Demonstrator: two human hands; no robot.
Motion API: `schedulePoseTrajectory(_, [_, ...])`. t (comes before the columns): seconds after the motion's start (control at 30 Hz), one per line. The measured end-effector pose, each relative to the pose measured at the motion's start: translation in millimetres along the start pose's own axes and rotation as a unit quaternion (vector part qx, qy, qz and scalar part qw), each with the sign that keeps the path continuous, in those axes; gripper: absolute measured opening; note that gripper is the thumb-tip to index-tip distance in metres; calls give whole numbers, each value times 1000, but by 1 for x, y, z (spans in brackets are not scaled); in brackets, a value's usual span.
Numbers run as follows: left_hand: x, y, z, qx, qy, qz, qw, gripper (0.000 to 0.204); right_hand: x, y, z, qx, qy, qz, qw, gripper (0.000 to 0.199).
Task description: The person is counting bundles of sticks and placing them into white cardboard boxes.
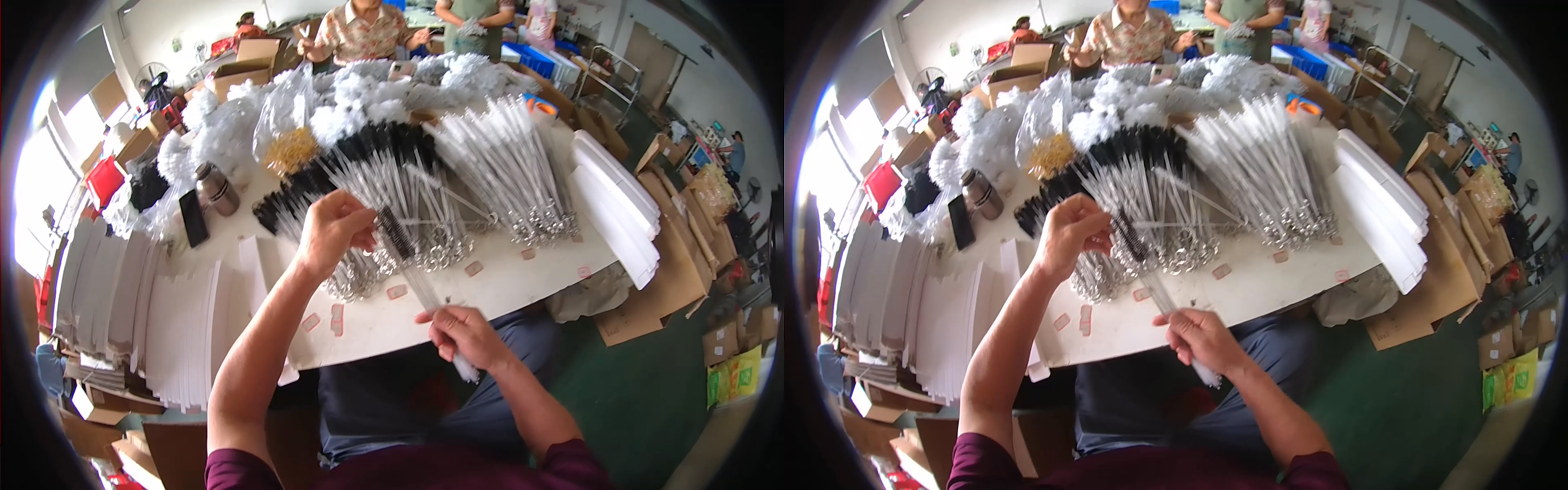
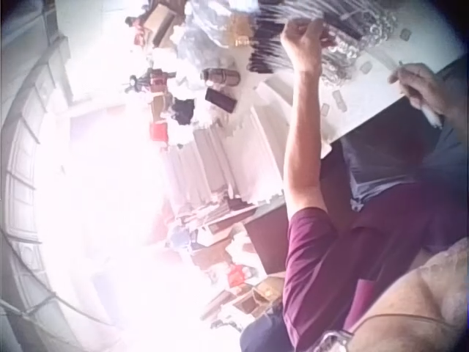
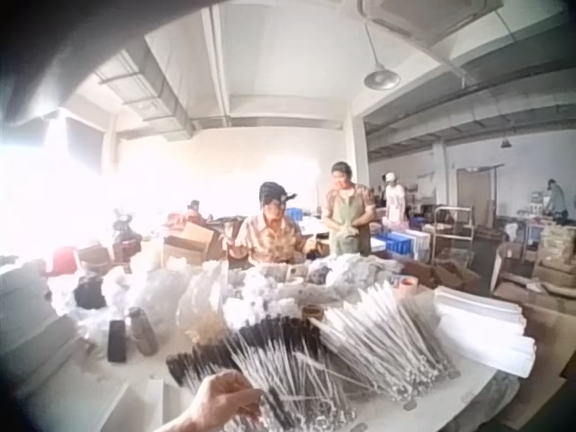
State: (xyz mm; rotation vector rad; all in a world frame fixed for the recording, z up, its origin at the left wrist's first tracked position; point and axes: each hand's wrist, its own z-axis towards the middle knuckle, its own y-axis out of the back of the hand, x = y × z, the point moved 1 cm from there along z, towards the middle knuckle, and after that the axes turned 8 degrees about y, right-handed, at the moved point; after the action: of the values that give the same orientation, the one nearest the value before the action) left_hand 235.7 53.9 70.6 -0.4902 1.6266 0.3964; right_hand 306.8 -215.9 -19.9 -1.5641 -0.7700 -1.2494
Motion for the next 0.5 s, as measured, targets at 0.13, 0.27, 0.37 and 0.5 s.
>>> schedulePoseTrajectory(0.13, [6, 1, -3, -10, 5, 5, 1000, 14, -11, -2, -2, -2, 14, -16, 1000, 42])
schedulePoseTrajectory(0.27, [14, 2, -4, -22, 9, 5, 1000, 14, -6, -11, -5, -35, 20, -95, 995, 40])
schedulePoseTrajectory(0.37, [18, 2, -7, -31, 12, 11, 999, 13, -16, -15, -3, -55, 95, -181, 977, 41])
schedulePoseTrajectory(0.5, [26, 7, -10, -29, 2, -8, 1000, 11, -16, -15, -3, -33, 74, -132, 988, 34])
